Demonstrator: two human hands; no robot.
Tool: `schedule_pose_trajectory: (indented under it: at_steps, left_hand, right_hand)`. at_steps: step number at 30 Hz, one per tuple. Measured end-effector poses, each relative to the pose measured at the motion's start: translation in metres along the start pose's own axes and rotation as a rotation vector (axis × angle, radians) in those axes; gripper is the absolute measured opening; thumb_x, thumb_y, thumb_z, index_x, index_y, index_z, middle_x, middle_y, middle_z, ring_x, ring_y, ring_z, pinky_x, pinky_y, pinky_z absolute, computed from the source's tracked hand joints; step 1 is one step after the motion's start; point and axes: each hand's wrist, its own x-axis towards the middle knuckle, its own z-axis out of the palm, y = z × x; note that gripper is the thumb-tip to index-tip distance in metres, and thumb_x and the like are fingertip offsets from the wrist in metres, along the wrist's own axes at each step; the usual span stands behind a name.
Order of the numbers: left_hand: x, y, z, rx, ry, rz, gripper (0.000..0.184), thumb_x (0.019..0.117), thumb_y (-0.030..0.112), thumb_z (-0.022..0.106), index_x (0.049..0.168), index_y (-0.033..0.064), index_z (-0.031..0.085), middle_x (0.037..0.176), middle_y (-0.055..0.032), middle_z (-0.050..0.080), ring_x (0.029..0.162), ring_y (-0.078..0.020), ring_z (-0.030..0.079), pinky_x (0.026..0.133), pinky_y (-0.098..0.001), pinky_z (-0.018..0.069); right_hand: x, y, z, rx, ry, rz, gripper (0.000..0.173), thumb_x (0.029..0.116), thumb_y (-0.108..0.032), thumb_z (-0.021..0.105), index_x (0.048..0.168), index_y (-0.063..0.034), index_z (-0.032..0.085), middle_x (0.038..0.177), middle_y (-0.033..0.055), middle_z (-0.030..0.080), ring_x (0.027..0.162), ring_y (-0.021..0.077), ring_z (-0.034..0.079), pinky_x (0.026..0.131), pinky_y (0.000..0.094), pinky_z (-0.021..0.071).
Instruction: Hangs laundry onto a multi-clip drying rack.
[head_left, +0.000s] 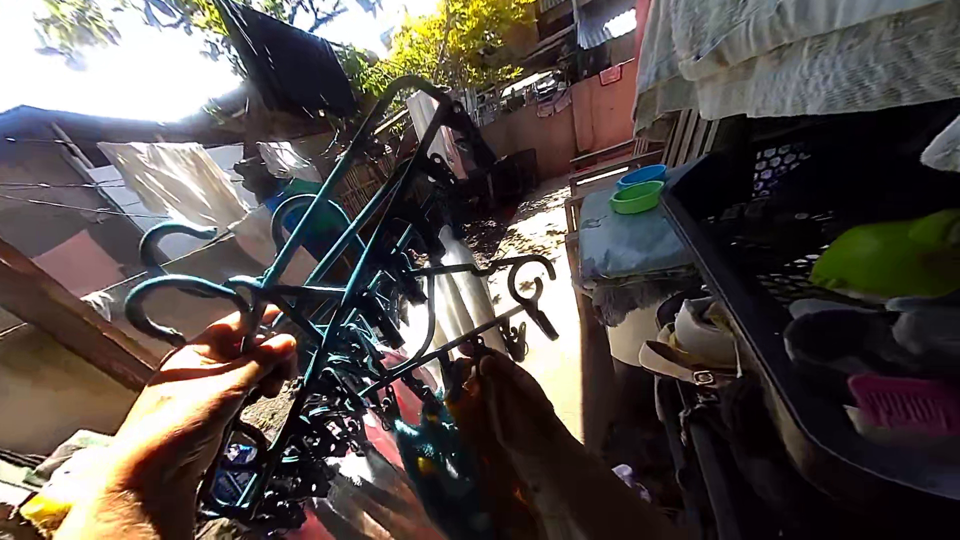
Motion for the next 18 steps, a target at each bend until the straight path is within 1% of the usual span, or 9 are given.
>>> schedule_pose_trajectory:
  at_steps: [3, 5, 7, 8, 10, 12, 14, 16, 18]
  left_hand:
    - [-0.003, -0.004, 0.012, 0.027, 0.016, -0.034, 0.024, 0.0975, -0.007, 0.055, 0.116, 0.0078, 0.061, 0.078, 0.0057, 0.066, 0.059, 0.0008, 0.058, 0.053, -0.0124, 0.0475]
    - [-0.005, -0.009, 0.014, 0.034, -0.012, -0.052, 0.026, 0.0985, -0.005, 0.054, 0.120, 0.0078, 0.060, 0.079, 0.0054, 0.065, 0.059, 0.0015, 0.056, 0.053, -0.0115, 0.0464]
    - [-0.005, -0.013, 0.013, 0.021, -0.017, -0.066, 0.026, 0.0988, -0.005, 0.053, 0.121, 0.0078, 0.060, 0.078, 0.0048, 0.066, 0.058, 0.0013, 0.057, 0.052, -0.0115, 0.0471]
    - [-0.005, -0.012, 0.011, 0.026, -0.011, -0.070, 0.025, 0.0990, -0.005, 0.053, 0.119, 0.0081, 0.059, 0.077, 0.0050, 0.065, 0.058, 0.0012, 0.056, 0.052, -0.0118, 0.0464]
    - [-0.003, -0.008, 0.006, 0.029, 0.006, -0.069, 0.025, 0.0980, -0.007, 0.053, 0.116, 0.0083, 0.061, 0.076, 0.0053, 0.064, 0.057, 0.0009, 0.056, 0.052, -0.0121, 0.0466]
    - [0.001, -0.001, 0.001, 0.014, -0.011, -0.055, 0.025, 0.0971, -0.008, 0.051, 0.111, 0.0099, 0.061, 0.073, 0.0053, 0.063, 0.056, 0.0010, 0.055, 0.051, -0.0117, 0.0464]
    - [0.004, 0.007, -0.003, 0.025, -0.006, -0.052, 0.024, 0.0979, -0.008, 0.052, 0.112, 0.0094, 0.061, 0.072, 0.0057, 0.064, 0.056, 0.0015, 0.057, 0.052, -0.0116, 0.0478]
    - [0.003, 0.012, -0.004, 0.044, 0.004, -0.057, 0.025, 0.0976, -0.007, 0.054, 0.115, 0.0092, 0.060, 0.073, 0.0065, 0.065, 0.057, 0.0018, 0.059, 0.053, -0.0119, 0.0502]
    - [0.001, 0.013, -0.003, 0.059, 0.009, -0.070, 0.024, 0.0973, -0.006, 0.056, 0.115, 0.0100, 0.059, 0.073, 0.0070, 0.065, 0.058, 0.0024, 0.059, 0.053, -0.0115, 0.0500]
  right_hand:
    - [-0.006, 0.012, 0.009, -0.045, 0.086, -0.027, 0.047, 0.1029, -0.043, 0.055, 0.141, -0.0166, 0.055, 0.107, -0.0001, 0.065, 0.089, 0.0076, 0.063, 0.078, 0.0284, 0.0553]
    - [-0.006, 0.009, 0.015, -0.087, 0.121, -0.005, 0.043, 0.1063, -0.043, 0.050, 0.141, -0.0173, 0.054, 0.104, 0.0009, 0.065, 0.085, 0.0080, 0.063, 0.074, 0.0283, 0.0555]
    - [0.000, -0.004, 0.015, -0.200, 0.131, -0.029, 0.039, 0.1081, -0.041, 0.047, 0.136, -0.0150, 0.057, 0.105, -0.0001, 0.066, 0.084, 0.0054, 0.062, 0.071, 0.0244, 0.0538]
    - [0.004, -0.013, 0.012, -0.266, 0.107, -0.054, 0.038, 0.1086, -0.037, 0.047, 0.135, -0.0116, 0.058, 0.109, 0.0000, 0.068, 0.090, 0.0047, 0.063, 0.077, 0.0243, 0.0534]
    - [0.014, -0.027, 0.003, -0.361, 0.026, -0.079, 0.033, 0.1064, -0.029, 0.052, 0.129, -0.0083, 0.063, 0.107, -0.0004, 0.071, 0.091, 0.0039, 0.065, 0.080, 0.0244, 0.0543]
    - [0.022, -0.037, -0.001, -0.340, -0.062, -0.071, 0.023, 0.1041, -0.022, 0.057, 0.118, -0.0085, 0.068, 0.099, -0.0024, 0.071, 0.086, 0.0026, 0.065, 0.078, 0.0215, 0.0547]
    - [0.031, -0.046, -0.002, -0.272, -0.119, -0.024, 0.017, 0.1018, -0.014, 0.057, 0.108, -0.0062, 0.071, 0.095, -0.0015, 0.073, 0.087, 0.0040, 0.067, 0.082, 0.0223, 0.0554]
    - [0.035, -0.052, 0.000, -0.264, -0.118, 0.017, 0.016, 0.1016, -0.012, 0.059, 0.106, -0.0040, 0.072, 0.096, 0.0002, 0.075, 0.092, 0.0051, 0.069, 0.087, 0.0233, 0.0557]
    - [0.034, -0.054, 0.002, -0.274, -0.076, 0.025, 0.013, 0.1007, -0.009, 0.061, 0.105, -0.0030, 0.072, 0.096, 0.0008, 0.075, 0.091, 0.0051, 0.069, 0.087, 0.0239, 0.0558]
